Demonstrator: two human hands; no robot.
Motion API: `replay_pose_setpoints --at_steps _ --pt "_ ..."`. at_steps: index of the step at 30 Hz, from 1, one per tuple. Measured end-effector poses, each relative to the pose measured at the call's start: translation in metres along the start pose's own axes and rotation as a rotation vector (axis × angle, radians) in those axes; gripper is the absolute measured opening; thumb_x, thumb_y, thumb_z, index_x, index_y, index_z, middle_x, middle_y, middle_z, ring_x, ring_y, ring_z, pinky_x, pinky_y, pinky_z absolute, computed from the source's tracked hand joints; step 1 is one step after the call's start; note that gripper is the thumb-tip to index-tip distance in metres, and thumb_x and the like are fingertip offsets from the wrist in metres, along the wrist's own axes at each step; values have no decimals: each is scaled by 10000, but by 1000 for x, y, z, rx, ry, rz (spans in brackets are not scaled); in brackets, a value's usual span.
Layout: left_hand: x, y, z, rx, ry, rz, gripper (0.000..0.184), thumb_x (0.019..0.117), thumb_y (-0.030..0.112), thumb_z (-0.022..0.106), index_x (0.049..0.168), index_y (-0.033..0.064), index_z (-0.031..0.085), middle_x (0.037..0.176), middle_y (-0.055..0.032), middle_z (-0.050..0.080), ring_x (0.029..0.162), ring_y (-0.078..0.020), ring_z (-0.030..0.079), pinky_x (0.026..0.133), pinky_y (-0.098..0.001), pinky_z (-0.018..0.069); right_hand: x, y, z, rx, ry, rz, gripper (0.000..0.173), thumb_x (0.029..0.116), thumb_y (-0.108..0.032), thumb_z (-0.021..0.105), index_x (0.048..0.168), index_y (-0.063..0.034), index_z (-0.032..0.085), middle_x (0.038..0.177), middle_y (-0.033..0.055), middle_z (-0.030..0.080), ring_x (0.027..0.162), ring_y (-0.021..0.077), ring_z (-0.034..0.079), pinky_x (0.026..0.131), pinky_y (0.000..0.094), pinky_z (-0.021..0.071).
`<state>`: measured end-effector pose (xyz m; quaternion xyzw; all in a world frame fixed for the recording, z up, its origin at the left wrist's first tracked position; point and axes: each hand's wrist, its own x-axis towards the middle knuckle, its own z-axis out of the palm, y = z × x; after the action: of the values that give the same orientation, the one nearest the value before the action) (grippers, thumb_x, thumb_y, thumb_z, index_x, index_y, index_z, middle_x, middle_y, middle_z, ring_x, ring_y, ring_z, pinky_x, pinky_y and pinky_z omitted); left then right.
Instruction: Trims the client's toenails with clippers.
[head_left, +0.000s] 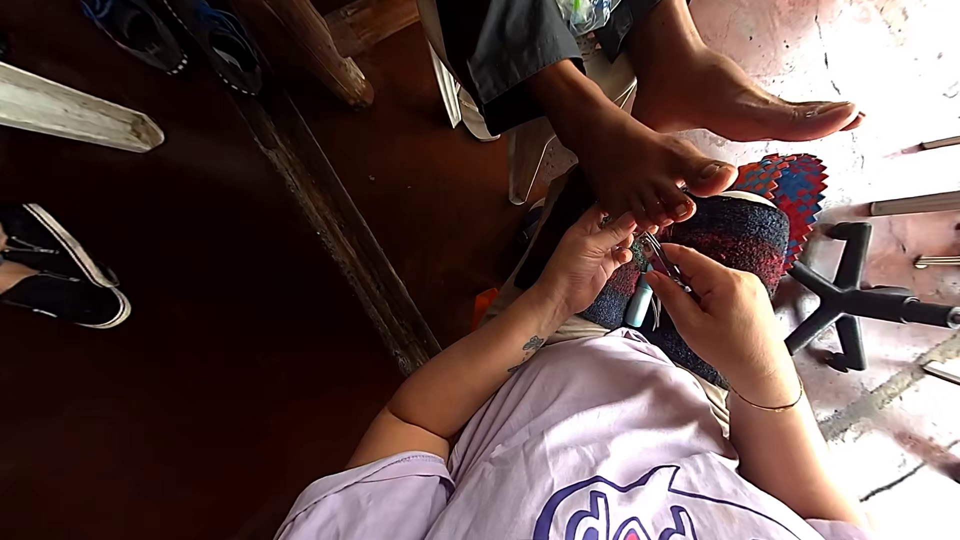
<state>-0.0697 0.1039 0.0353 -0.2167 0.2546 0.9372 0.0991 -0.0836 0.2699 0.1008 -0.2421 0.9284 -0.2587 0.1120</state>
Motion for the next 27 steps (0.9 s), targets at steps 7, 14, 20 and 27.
replay_pose_setpoints --at_steps 7,14,20,27 --pt "-4 0 -2 -42 -103 -26 213 1096 268 417 1166 175 595 991 -28 684 813 -75 648 729 -218 536 -10 10 -13 117 -94 -17 413 1028 -442 538 1221 -119 710 681 -89 573 542 -29 440 506 190 378" --pt "-7 0 6 -108 -65 -36 105 1046 235 555 1106 175 617 946 -11 686 760 -44 651 690 -174 538 -18 14 -16 229 -94 -11 434 1019 -469 554 1196 -96 691 696 -114 543 558 -75 419 511 135 356" --pt "-8 1 7 -119 -63 -21 88 1030 133 554 1086 168 612 921 -10 655 749 -47 625 693 -175 529 -17 11 -14 284 -65 -21 417 1017 -451 565 1218 -104 677 699 -120 526 559 -80 408 510 123 349" --pt "-12 0 -4 258 -98 51 262 1098 336 425 1244 142 521 945 -39 694 777 -79 655 731 -226 545 -21 24 -22 -210 -230 136 418 987 -436 555 1113 -59 682 723 88 616 615 241 589 556 461 470"
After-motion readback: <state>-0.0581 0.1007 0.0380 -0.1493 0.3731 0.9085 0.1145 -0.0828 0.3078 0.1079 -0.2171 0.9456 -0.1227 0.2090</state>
